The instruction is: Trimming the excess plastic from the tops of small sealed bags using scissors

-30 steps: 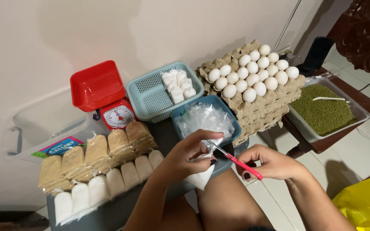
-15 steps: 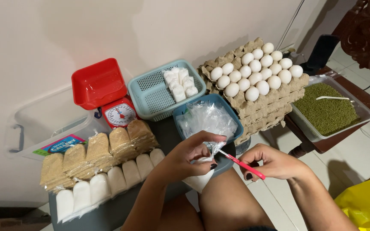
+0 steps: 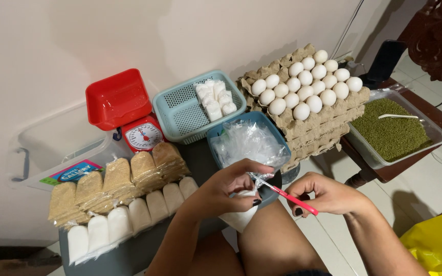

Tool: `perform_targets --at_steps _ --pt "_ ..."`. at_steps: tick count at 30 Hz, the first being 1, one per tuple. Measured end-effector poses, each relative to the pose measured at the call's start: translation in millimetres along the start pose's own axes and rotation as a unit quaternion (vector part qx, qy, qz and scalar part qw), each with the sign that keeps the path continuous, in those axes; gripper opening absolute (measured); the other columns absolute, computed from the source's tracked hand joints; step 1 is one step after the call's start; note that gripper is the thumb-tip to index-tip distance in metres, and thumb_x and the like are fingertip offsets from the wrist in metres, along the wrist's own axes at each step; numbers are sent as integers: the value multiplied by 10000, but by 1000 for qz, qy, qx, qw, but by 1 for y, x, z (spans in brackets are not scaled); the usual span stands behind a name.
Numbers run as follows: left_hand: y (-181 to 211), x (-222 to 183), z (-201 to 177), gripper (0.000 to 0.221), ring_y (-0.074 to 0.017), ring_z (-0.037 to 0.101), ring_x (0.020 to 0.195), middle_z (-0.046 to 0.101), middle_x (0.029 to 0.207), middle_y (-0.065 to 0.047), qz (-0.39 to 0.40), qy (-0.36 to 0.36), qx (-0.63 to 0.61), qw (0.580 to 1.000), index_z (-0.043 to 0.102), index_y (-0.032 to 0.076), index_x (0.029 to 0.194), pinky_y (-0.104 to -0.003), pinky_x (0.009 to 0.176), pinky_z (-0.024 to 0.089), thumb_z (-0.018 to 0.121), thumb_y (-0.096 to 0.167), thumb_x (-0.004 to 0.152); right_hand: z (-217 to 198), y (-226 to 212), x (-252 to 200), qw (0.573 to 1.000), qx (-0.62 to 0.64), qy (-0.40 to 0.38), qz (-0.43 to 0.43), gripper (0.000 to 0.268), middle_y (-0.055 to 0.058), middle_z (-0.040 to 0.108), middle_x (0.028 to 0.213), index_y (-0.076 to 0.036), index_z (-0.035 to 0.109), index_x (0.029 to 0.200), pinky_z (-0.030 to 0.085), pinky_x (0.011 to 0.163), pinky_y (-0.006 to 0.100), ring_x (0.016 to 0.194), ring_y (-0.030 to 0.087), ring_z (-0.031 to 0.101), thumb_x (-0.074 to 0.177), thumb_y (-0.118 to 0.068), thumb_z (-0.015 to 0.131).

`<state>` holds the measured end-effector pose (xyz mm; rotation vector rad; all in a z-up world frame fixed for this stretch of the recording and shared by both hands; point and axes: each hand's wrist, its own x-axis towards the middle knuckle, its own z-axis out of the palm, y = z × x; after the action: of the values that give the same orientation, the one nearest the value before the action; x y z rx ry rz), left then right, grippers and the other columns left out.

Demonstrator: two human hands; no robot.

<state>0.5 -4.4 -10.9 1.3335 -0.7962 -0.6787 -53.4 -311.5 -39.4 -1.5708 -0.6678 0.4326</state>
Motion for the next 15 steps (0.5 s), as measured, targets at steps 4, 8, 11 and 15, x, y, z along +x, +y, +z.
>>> perform_targets --at_steps 4,8,11,15 --pt "-11 -2 -1 643 -164 688 862 754 932 -187 -7 -5 -10 1000 645 169 1585 -309 782 560 764 28 969 1 0 1 1000 3 -1 0 378 39 699 536 -34 849 688 519 483 275 506 111 584 918 -306 976" --pt "-15 0 -4 652 -194 712 860 755 969 -182 21 -1 -2 1000 644 143 1578 -336 794 577 761 -8 955 2 1 0 1000 0 11 15 351 40 695 527 -31 841 671 527 486 266 506 108 589 923 -242 965" --pt "-8 1 -5 695 -173 675 821 732 883 -166 22 -4 0 1000 618 155 1615 -318 759 537 736 -30 956 3 4 -1 999 0 21 28 349 42 700 517 -31 832 661 534 492 265 501 110 604 941 -207 939" --pt "28 -1 -6 749 -192 671 798 700 840 -150 38 -4 12 999 578 149 1653 -310 749 534 729 -61 949 -1 23 -5 997 9 41 60 332 43 715 517 -25 817 656 552 509 264 510 111 632 945 -157 913"
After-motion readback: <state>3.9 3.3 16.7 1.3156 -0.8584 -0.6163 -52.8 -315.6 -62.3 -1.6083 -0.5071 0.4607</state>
